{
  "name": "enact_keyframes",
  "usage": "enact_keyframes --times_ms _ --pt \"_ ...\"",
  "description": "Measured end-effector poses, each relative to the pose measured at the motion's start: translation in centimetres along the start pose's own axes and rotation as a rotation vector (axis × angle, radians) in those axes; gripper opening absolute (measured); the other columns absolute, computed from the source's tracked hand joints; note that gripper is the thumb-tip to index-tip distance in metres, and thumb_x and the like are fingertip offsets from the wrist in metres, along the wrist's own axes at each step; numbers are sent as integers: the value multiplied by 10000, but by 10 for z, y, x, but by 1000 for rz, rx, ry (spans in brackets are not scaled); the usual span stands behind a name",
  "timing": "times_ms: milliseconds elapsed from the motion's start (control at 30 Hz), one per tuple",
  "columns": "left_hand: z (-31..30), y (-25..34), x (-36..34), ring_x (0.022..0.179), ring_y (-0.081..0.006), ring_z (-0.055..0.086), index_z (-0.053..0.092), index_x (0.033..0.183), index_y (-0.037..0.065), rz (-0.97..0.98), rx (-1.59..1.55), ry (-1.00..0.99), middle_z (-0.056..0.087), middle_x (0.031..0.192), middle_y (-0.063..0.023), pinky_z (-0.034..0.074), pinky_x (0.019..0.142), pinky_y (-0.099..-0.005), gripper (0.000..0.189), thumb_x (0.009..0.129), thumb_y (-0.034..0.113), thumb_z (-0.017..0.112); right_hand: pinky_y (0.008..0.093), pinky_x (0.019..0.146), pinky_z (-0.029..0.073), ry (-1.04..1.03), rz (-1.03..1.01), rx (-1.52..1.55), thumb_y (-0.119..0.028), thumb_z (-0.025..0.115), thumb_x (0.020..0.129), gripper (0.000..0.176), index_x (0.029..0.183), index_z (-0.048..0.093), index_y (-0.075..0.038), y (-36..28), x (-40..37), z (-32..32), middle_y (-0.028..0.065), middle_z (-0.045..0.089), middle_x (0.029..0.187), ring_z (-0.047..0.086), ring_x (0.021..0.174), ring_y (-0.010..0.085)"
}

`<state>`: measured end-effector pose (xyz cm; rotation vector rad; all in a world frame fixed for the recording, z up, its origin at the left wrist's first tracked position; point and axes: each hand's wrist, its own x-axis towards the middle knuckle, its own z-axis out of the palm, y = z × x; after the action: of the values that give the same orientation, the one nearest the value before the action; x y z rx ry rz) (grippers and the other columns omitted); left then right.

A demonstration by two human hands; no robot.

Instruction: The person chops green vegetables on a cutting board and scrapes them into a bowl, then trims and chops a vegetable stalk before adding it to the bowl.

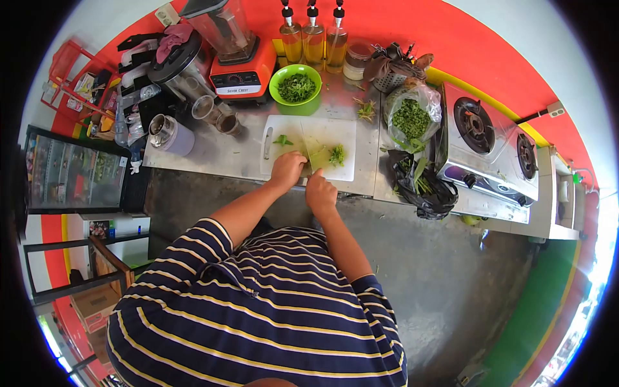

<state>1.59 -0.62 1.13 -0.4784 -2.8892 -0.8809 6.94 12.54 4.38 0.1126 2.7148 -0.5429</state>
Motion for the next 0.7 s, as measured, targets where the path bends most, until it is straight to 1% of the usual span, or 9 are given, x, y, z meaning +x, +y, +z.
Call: enact_keyframes --times_ms 67,100,167,200,267,367,533,600,700 --pt "-4 3 0 893 -346 665 719 841 60 -40 8 -33 664 934 -124 538 777 -455 94 815 46 629 515 795 569 21 -25 -19 -334 501 1026 357 1087 506 18 3 10 -6 267 712 976 714 907 436" --pt "-6 7 -1 893 -346 665 719 841 60 -48 6 -32 664 934 -124 538 777 -455 94 815 46 629 520 801 566 42 -48 -33 -338 503 1025 356 1080 506 14 2 11 -10 275 709 973 712 909 441" --pt "-11 14 -2 852 -341 661 714 891 50 -154 -177 109 648 945 -112 524 765 -452 77 826 84 695 519 807 564 13 -52 -20 -340 503 1025 355 1076 509 12 0 5 -15 276 709 977 711 915 441" --pt "-10 12 -4 852 -341 661 714 891 50 -162 -174 116 648 945 -112 524 765 -452 77 826 84 695 517 814 562 -12 -51 -5 -342 503 1025 355 1071 512 10 -1 2 -15 276 708 982 710 922 440" --pt "-7 9 -8 916 -326 653 697 918 57 -150 -151 78 632 1004 -98 536 782 -440 100 821 35 681 513 819 561 -23 -43 1 -340 498 1026 354 1071 525 11 1 1 -3 275 708 989 708 928 440" --pt "2 12 -13 925 -311 643 716 928 54 -168 -104 160 635 965 -87 520 780 -428 95 840 78 690 510 831 559 -21 -53 -16 -332 494 1026 350 1073 535 12 4 8 -4 274 708 996 705 938 442" --pt "7 11 -21 986 -305 628 733 955 60 -183 -25 164 640 955 -83 516 812 -422 120 862 91 664 517 837 555 -9 -138 -74 -323 498 1023 338 1080 526 9 2 8 -7 276 708 986 704 937 446" --pt "7 10 -24 999 -305 624 740 962 62 -180 -12 161 645 957 -83 515 818 -421 131 868 94 655 515 846 553 -29 -85 -19 -329 498 1022 351 1087 525 15 6 5 -2 275 707 998 702 950 444" --pt "7 10 -26 973 -316 630 750 972 59 -198 -82 235 662 951 -95 514 817 -427 154 868 80 638 518 865 546 -58 -94 8 -333 499 1020 371 1103 530 27 7 9 -4 283 702 1016 694 978 451"
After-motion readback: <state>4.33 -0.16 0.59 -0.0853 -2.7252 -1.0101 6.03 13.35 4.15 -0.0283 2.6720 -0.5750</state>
